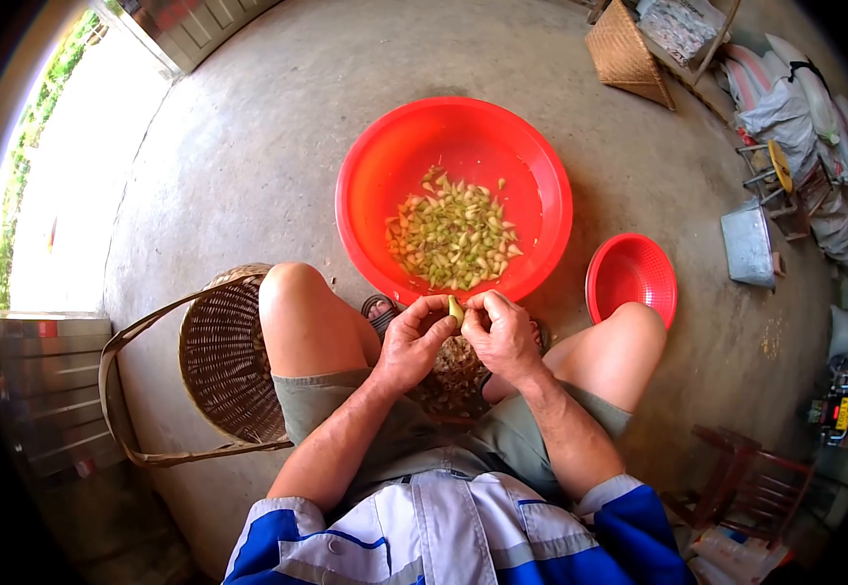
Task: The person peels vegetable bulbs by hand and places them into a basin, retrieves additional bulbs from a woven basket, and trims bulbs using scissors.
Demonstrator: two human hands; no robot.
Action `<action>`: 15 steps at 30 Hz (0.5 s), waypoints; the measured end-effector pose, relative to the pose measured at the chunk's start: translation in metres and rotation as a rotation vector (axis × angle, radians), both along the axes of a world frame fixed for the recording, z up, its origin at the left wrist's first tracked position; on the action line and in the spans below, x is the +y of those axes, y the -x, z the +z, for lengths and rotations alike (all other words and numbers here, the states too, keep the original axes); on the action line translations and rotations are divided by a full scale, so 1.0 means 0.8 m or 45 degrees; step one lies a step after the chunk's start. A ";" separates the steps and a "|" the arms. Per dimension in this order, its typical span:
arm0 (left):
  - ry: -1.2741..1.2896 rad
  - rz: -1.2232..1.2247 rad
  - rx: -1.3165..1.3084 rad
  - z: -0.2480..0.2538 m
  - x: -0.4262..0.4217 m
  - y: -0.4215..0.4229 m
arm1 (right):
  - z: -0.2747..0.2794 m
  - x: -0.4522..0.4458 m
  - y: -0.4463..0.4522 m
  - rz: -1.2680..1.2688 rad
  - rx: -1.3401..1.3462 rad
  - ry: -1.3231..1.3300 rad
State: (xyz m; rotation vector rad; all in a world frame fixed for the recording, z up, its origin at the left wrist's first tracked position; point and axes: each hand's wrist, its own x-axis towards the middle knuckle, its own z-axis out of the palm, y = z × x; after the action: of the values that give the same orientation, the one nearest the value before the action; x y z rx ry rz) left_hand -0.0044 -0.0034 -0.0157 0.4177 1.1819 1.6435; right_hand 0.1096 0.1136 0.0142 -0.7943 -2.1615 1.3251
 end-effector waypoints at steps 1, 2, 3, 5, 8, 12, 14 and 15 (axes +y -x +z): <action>-0.005 -0.003 -0.020 0.001 0.000 0.000 | -0.003 -0.001 0.000 -0.014 -0.001 0.020; -0.008 0.008 -0.037 0.002 0.001 0.000 | -0.004 -0.002 -0.001 -0.028 -0.002 0.040; -0.011 0.020 -0.054 0.003 0.002 -0.001 | -0.005 -0.004 0.000 -0.030 -0.017 -0.032; -0.012 0.028 -0.048 0.006 0.004 -0.002 | -0.005 -0.006 0.000 -0.032 -0.047 -0.177; 0.001 0.039 0.002 0.007 0.001 -0.002 | -0.002 -0.010 0.003 0.000 -0.037 -0.233; 0.045 0.078 0.033 0.008 0.004 0.002 | -0.002 -0.007 0.003 0.047 -0.005 -0.047; 0.052 0.095 0.073 0.010 0.005 0.001 | 0.002 -0.008 0.006 0.055 0.083 0.143; 0.035 0.104 0.100 0.007 0.006 -0.001 | 0.006 -0.006 0.006 0.062 0.086 0.168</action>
State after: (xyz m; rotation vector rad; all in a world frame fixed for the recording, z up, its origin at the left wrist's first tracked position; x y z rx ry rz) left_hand -0.0037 0.0015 -0.0099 0.4247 1.2934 1.6923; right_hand 0.1045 0.1087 0.0193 -0.7394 -2.0704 1.5102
